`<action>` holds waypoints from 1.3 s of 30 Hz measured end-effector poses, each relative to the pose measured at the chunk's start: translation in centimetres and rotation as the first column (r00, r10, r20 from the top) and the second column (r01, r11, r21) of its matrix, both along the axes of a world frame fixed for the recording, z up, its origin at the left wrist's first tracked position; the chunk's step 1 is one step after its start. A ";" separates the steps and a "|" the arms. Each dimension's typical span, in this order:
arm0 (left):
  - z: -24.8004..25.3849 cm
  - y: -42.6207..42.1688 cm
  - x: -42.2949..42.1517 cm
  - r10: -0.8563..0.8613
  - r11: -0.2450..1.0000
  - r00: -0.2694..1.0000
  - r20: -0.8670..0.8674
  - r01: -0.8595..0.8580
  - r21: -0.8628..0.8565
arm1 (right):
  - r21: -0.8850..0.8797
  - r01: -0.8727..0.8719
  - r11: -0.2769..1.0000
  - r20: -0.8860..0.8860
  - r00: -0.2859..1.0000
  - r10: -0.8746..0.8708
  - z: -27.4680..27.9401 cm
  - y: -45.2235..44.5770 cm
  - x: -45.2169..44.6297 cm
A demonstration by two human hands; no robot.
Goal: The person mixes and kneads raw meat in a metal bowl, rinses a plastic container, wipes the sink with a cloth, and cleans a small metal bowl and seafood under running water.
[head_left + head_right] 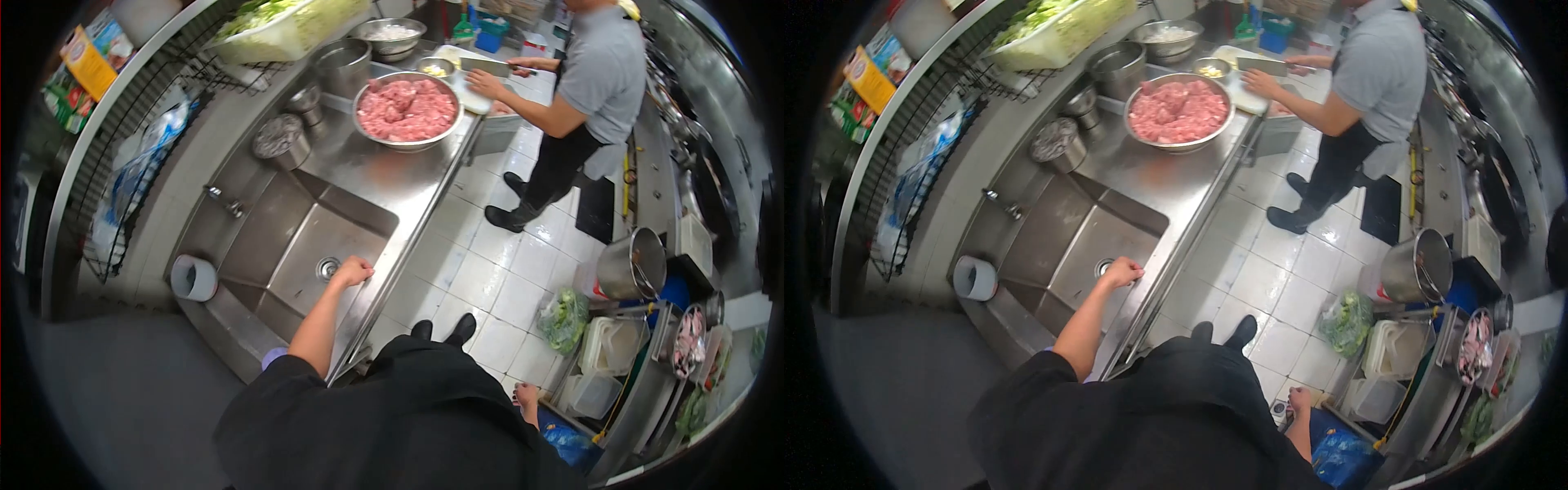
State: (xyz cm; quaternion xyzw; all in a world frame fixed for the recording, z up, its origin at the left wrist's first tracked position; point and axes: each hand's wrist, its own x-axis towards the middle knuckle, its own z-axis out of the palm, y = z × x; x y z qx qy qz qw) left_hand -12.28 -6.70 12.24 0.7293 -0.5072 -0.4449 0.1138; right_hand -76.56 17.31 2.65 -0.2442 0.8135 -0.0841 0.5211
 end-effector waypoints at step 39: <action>-0.5 3.2 -2.0 0.221 0.957 0.975 -0.004 -0.218 -0.190 | 0.034 -0.714 0.699 -0.105 0.693 0.713 0.3 -11.1 -3.6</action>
